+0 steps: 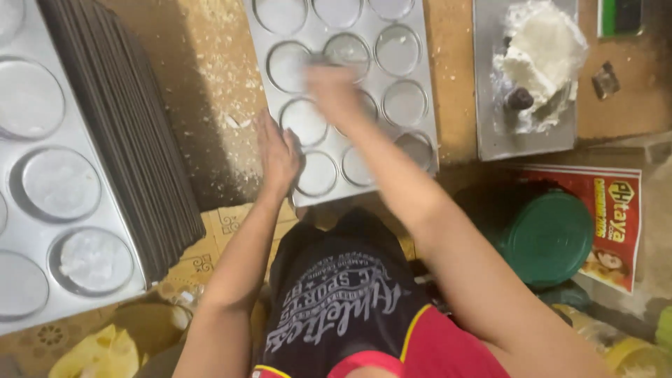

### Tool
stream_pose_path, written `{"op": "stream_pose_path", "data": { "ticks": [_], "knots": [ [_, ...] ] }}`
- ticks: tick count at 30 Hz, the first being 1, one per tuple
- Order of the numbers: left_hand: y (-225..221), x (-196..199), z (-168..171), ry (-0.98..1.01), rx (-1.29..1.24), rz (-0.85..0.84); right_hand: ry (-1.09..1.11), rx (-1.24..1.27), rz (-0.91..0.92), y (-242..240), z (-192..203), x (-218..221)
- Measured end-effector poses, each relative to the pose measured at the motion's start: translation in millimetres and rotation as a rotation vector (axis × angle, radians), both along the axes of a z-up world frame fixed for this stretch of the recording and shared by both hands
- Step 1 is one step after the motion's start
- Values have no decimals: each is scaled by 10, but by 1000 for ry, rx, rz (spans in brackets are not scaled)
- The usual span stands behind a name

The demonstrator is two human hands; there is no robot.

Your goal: Greasing metal muffin tins by applying a substance to each mold using a small cloth or piece of dough.

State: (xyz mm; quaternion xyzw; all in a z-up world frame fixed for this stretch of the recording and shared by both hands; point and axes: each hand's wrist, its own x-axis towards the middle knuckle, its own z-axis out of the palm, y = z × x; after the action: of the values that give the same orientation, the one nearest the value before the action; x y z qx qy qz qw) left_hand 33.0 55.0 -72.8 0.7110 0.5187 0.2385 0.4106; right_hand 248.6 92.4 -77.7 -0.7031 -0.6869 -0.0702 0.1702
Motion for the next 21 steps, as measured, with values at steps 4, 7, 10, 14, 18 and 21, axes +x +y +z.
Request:
{"op": "stream_pose_path", "data": {
  "ticks": [4, 7, 10, 14, 18, 21],
  "knots": [
    [74, 47, 179, 58, -29, -19, 36, -49, 124, 256, 186, -408],
    [-70, -27, 262, 70, -85, -25, 39, -197, 135, -310, 273, 259],
    [53, 58, 335, 26, -8, 5, -42, -268, 54, -586, 333, 1155],
    [67, 93, 208, -13, 43, 8, 579, -230, 90, -501, 604, 669],
    [97, 124, 163, 62, 16, 28, 779, -278, 7, -671, 837, 1067],
    [11, 154, 520, 172, -53, -16, 1056, -368, -113, -800, 920, 1357]
  ]
}}
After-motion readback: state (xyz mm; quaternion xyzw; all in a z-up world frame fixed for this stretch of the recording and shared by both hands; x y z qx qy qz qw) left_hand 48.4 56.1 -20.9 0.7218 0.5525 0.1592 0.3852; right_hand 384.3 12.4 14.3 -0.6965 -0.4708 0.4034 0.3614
